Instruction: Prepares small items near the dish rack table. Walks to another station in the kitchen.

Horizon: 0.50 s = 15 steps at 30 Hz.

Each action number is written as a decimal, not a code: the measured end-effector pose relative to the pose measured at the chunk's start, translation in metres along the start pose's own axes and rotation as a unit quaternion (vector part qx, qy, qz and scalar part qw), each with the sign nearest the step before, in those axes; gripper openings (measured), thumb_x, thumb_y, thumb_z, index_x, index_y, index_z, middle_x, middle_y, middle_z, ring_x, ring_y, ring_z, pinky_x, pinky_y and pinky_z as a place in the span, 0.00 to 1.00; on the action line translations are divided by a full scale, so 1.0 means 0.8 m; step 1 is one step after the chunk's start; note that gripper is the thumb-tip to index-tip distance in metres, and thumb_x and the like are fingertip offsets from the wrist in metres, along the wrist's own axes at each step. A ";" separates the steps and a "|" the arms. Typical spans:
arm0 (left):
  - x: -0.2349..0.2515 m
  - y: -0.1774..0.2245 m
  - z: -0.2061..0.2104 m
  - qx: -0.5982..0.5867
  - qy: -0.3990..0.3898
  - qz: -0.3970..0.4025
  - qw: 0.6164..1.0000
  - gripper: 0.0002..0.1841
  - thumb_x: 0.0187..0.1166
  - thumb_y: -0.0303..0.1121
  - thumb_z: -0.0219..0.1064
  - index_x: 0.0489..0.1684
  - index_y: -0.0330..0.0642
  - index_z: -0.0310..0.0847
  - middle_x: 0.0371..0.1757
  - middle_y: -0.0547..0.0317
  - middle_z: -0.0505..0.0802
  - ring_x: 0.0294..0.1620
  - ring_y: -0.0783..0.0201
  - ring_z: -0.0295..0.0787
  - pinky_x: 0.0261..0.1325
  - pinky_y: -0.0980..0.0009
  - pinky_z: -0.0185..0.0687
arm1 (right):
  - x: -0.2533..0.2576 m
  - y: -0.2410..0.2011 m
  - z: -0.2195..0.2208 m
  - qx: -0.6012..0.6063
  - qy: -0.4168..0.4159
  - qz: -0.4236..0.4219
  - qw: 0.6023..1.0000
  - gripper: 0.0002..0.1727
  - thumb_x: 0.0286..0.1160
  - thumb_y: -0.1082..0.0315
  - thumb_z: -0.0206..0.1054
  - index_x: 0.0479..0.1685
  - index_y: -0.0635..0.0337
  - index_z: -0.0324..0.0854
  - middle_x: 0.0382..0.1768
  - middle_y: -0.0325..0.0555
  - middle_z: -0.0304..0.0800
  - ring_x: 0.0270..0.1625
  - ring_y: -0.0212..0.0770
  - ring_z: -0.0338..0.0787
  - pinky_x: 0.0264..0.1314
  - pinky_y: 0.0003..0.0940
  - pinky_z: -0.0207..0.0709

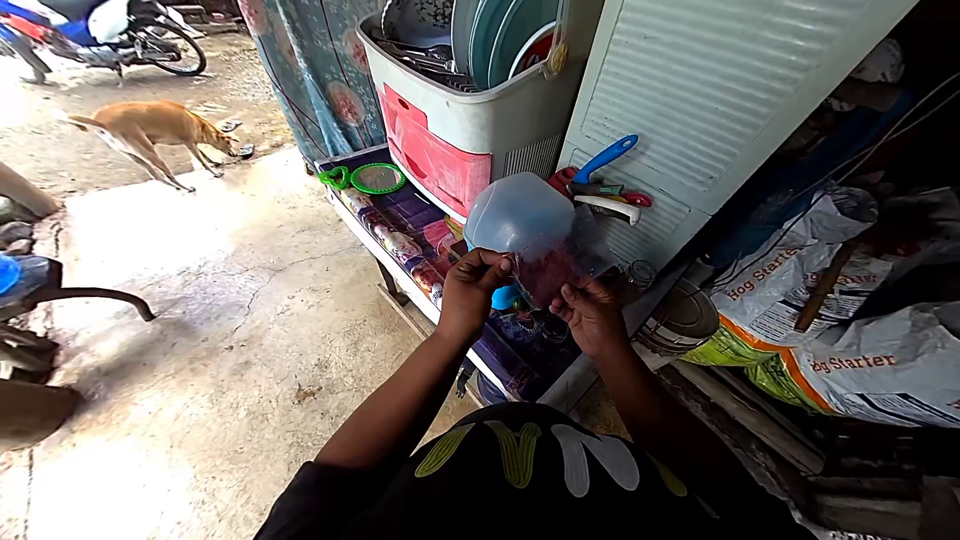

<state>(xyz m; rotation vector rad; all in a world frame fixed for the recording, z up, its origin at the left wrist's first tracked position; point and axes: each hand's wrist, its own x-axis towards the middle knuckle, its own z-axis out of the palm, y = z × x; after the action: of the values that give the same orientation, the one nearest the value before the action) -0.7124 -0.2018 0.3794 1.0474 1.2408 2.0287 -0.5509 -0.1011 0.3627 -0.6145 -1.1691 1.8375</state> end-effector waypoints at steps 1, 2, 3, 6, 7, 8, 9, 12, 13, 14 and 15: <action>0.000 0.001 -0.001 0.009 -0.015 -0.003 1.000 0.07 0.80 0.19 0.65 0.41 0.44 0.83 0.35 0.68 0.91 0.35 0.74 0.89 0.46 0.73 0.89 | 0.000 0.000 0.001 0.008 0.003 0.005 1.000 0.15 0.82 0.85 0.55 0.39 0.59 0.85 0.31 0.39 0.92 0.30 0.32 0.91 0.40 0.27 0.89; 0.002 0.002 -0.002 0.024 -0.032 -0.007 0.999 0.08 0.79 0.18 0.66 0.46 0.42 0.82 0.36 0.68 0.91 0.36 0.74 0.89 0.46 0.74 0.89 | 0.000 -0.001 0.000 0.011 0.002 0.005 1.000 0.15 0.82 0.85 0.55 0.39 0.59 0.85 0.31 0.39 0.92 0.30 0.32 0.91 0.41 0.28 0.90; 0.003 0.003 -0.002 0.038 -0.047 -0.012 0.998 0.11 0.78 0.18 0.67 0.53 0.40 0.82 0.37 0.67 0.90 0.37 0.74 0.88 0.47 0.74 0.88 | 0.001 -0.001 -0.002 0.012 -0.004 0.000 1.000 0.15 0.81 0.85 0.55 0.38 0.59 0.86 0.31 0.39 0.93 0.31 0.32 0.92 0.41 0.28 0.90; 0.003 0.000 -0.002 0.084 -0.064 -0.002 0.994 0.11 0.77 0.20 0.70 0.55 0.36 0.87 0.36 0.67 0.91 0.34 0.77 0.87 0.43 0.77 0.86 | 0.002 -0.001 -0.007 -0.005 -0.018 -0.028 0.999 0.15 0.81 0.83 0.57 0.38 0.55 0.87 0.31 0.37 0.92 0.30 0.31 0.90 0.40 0.28 0.89; 0.002 -0.001 0.001 0.092 -0.069 0.009 0.993 0.06 0.76 0.20 0.71 0.45 0.37 0.89 0.37 0.66 0.92 0.35 0.77 0.87 0.44 0.77 0.86 | 0.003 -0.001 -0.007 -0.018 -0.019 -0.039 0.999 0.14 0.81 0.82 0.58 0.39 0.55 0.87 0.32 0.37 0.92 0.31 0.31 0.90 0.39 0.29 0.88; -0.001 -0.003 0.004 0.100 -0.080 0.020 0.992 0.03 0.76 0.21 0.71 0.40 0.37 0.89 0.41 0.64 0.92 0.40 0.77 0.87 0.47 0.77 0.86 | 0.003 -0.001 -0.007 -0.033 -0.016 -0.048 0.998 0.13 0.80 0.81 0.60 0.38 0.55 0.87 0.32 0.37 0.92 0.31 0.30 0.89 0.39 0.28 0.87; -0.003 -0.004 0.005 0.105 -0.098 0.030 0.989 0.03 0.76 0.21 0.71 0.40 0.37 0.89 0.49 0.62 0.91 0.47 0.75 0.88 0.53 0.76 0.87 | 0.003 -0.002 -0.006 -0.048 -0.012 -0.054 0.997 0.12 0.80 0.81 0.61 0.37 0.55 0.86 0.33 0.37 0.91 0.31 0.30 0.89 0.38 0.28 0.87; -0.008 -0.002 0.012 0.124 -0.112 0.026 0.985 0.04 0.79 0.21 0.67 0.42 0.37 0.87 0.51 0.62 0.91 0.43 0.78 0.87 0.47 0.79 0.86 | -0.001 -0.007 0.001 -0.061 -0.001 -0.055 0.997 0.11 0.78 0.82 0.61 0.37 0.56 0.84 0.33 0.37 0.91 0.31 0.30 0.89 0.38 0.28 0.87; -0.009 -0.001 0.014 0.134 -0.110 0.029 0.984 0.03 0.79 0.20 0.67 0.42 0.37 0.85 0.45 0.63 0.92 0.37 0.79 0.86 0.43 0.79 0.85 | -0.001 -0.009 0.003 -0.058 0.005 -0.055 0.997 0.11 0.77 0.83 0.62 0.37 0.56 0.84 0.33 0.36 0.91 0.31 0.30 0.88 0.37 0.28 0.87; -0.011 0.000 0.016 0.143 -0.112 0.038 0.983 0.03 0.79 0.19 0.67 0.42 0.36 0.85 0.41 0.63 0.92 0.34 0.79 0.86 0.41 0.80 0.85 | -0.001 -0.011 0.004 -0.057 0.008 -0.054 0.997 0.11 0.77 0.83 0.62 0.37 0.56 0.84 0.33 0.36 0.90 0.31 0.30 0.89 0.38 0.28 0.87; -0.012 0.002 0.019 0.152 -0.116 0.048 0.980 0.04 0.78 0.18 0.67 0.41 0.35 0.84 0.40 0.63 0.92 0.34 0.79 0.86 0.42 0.80 0.85 | -0.001 -0.011 0.005 -0.056 0.010 -0.052 0.997 0.11 0.76 0.83 0.63 0.36 0.56 0.84 0.33 0.36 0.90 0.32 0.30 0.89 0.39 0.29 0.87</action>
<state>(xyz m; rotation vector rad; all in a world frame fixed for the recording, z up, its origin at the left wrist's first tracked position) -0.6949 -0.2024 0.3817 1.4675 1.4245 1.7569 -0.5500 -0.1019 0.3726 -0.6217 -1.2741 1.6847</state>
